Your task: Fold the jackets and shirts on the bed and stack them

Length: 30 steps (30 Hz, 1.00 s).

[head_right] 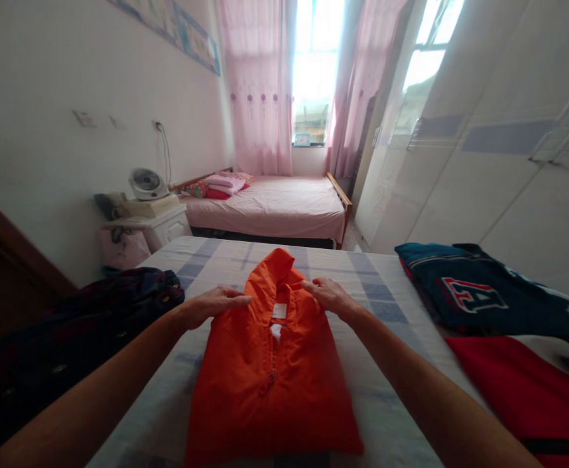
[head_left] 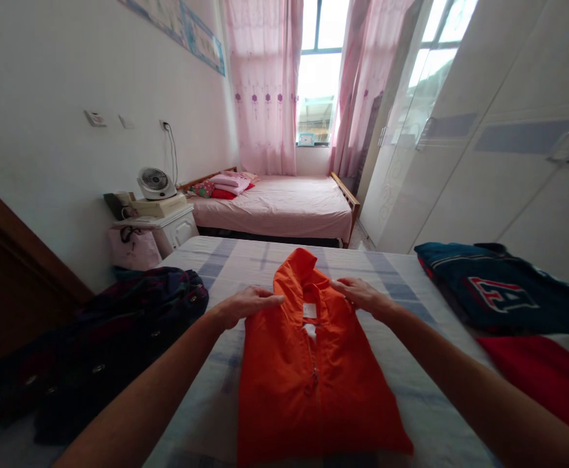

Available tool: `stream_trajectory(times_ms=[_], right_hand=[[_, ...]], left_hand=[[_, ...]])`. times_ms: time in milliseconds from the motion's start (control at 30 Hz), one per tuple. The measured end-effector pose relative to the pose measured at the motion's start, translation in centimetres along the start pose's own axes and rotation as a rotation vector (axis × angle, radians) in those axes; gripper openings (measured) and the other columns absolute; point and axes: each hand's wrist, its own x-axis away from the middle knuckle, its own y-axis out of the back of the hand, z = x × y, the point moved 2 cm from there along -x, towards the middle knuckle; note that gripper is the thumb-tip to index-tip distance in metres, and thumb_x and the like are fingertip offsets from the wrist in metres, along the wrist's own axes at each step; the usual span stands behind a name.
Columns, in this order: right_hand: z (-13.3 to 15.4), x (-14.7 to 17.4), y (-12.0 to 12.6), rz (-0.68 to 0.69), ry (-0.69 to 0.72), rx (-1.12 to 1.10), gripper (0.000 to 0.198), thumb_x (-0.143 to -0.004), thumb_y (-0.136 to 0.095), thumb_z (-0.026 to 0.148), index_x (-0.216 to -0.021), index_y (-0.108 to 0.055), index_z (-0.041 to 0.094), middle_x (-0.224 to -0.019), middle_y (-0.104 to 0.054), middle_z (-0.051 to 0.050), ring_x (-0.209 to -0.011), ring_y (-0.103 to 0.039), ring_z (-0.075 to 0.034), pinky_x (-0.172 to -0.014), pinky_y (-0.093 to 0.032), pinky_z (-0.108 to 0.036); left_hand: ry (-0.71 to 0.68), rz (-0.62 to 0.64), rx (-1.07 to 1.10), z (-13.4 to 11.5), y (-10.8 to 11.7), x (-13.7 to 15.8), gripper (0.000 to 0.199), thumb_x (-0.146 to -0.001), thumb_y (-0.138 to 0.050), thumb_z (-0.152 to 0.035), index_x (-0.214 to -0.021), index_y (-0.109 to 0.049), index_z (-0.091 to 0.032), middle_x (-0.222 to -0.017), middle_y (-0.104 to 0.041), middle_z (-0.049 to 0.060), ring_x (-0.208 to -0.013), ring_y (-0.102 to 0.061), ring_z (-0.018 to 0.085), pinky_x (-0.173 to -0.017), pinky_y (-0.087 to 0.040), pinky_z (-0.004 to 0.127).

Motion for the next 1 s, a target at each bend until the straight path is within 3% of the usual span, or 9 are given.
stream_trajectory(times_ms=[100,200,267,433,533,600,700,867,1000], right_hand=[[0.5,1.1,0.3,-0.059,-0.014,-0.016,0.055,-0.073,-0.059,0.052,-0.110,-0.063,0.011,-0.102,-0.065,-0.014,-0.088,-0.059,-0.022,-0.068,-0.046,-0.029],[0.7,2.0,0.2,-0.001,-0.009,-0.070,0.051,-0.074,-0.060,0.048,-0.109,-0.064,0.012,-0.096,-0.067,-0.011,-0.081,-0.062,-0.020,-0.064,-0.046,-0.027],[0.8,2.6,0.1,0.093,0.006,-0.183,0.047,-0.077,-0.058,0.048,-0.110,-0.064,0.015,-0.097,-0.069,-0.008,-0.082,-0.063,-0.018,-0.062,-0.047,-0.025],[1.4,4.0,0.6,0.309,0.074,-0.563,0.048,-0.072,-0.067,0.043,-0.113,-0.061,0.020,-0.110,-0.067,-0.008,-0.096,-0.064,-0.020,-0.075,-0.051,-0.028],[2.0,5.7,1.3,0.318,0.206,-0.698,0.050,-0.072,-0.068,0.039,-0.117,-0.057,0.018,-0.115,-0.065,-0.010,-0.099,-0.063,-0.022,-0.084,-0.051,-0.033],[2.2,7.5,1.9,0.246,0.307,-0.620,0.055,-0.074,-0.066,0.037,-0.124,-0.053,0.018,-0.121,-0.062,-0.010,-0.104,-0.061,-0.023,-0.087,-0.051,-0.035],[2.3,11.3,2.5,0.031,0.466,-0.268,0.064,-0.073,-0.068,0.031,-0.132,-0.045,0.021,-0.128,-0.056,-0.009,-0.112,-0.057,-0.024,-0.092,-0.050,-0.038],[1.8,18.9,1.7,-0.374,0.837,0.233,0.050,-0.078,-0.060,0.020,-0.126,-0.047,0.026,-0.114,-0.063,-0.007,-0.104,-0.060,-0.022,-0.085,-0.054,-0.034],[0.5,23.3,0.6,-0.511,1.067,0.418,0.032,-0.079,-0.060,0.023,-0.110,-0.059,0.028,-0.093,-0.066,-0.005,-0.106,-0.058,-0.023,-0.100,-0.044,-0.039]], left_hand=[[-0.022,-0.079,0.031,0.1,-0.3,-0.7,0.057,-0.065,-0.070,-0.052,-0.103,-0.065,-0.011,-0.082,-0.070,0.007,-0.071,-0.065,0.020,-0.054,-0.047,0.024],[-0.094,-0.082,0.103,-0.2,-1.0,-0.6,0.091,-0.062,-0.076,-0.039,-0.139,-0.033,-0.017,-0.093,-0.070,0.007,-0.079,-0.066,0.022,-0.065,-0.051,0.029],[-0.167,-0.025,0.167,-0.7,-1.4,-0.2,0.103,-0.061,-0.076,-0.032,-0.146,-0.018,-0.021,-0.096,-0.070,0.006,-0.081,-0.067,0.022,-0.071,-0.052,0.034],[-0.282,-0.004,0.218,-2.1,-1.2,1.4,0.082,-0.061,-0.076,-0.026,-0.136,-0.044,-0.022,-0.113,-0.066,0.007,-0.099,-0.063,0.025,-0.083,-0.050,0.035],[-0.383,-0.037,0.144,-3.1,-1.3,3.0,0.073,-0.064,-0.072,-0.023,-0.133,-0.048,-0.021,-0.135,-0.052,0.007,-0.118,-0.052,0.027,-0.096,-0.045,0.036],[-0.445,-0.136,-0.034,-3.7,-1.6,4.7,0.075,-0.065,-0.070,-0.020,-0.135,-0.045,-0.020,-0.141,-0.046,0.007,-0.126,-0.045,0.028,-0.104,-0.039,0.039],[-0.501,-0.361,-0.403,-4.1,-2.9,8.0,0.079,-0.065,-0.070,-0.019,-0.139,-0.040,-0.021,-0.141,-0.046,0.008,-0.131,-0.040,0.028,-0.110,-0.030,0.043],[-0.754,-0.555,-0.870,-2.3,-6.2,14.0,0.072,-0.077,-0.061,-0.020,-0.142,-0.031,-0.029,-0.133,-0.054,0.007,-0.118,-0.054,0.023,-0.096,-0.048,0.036],[-0.917,-0.680,-1.143,-0.1,-7.7,17.7,0.053,-0.080,-0.057,-0.023,-0.131,-0.048,-0.034,-0.113,-0.063,0.006,-0.111,-0.057,0.024,-0.098,-0.046,0.041]])
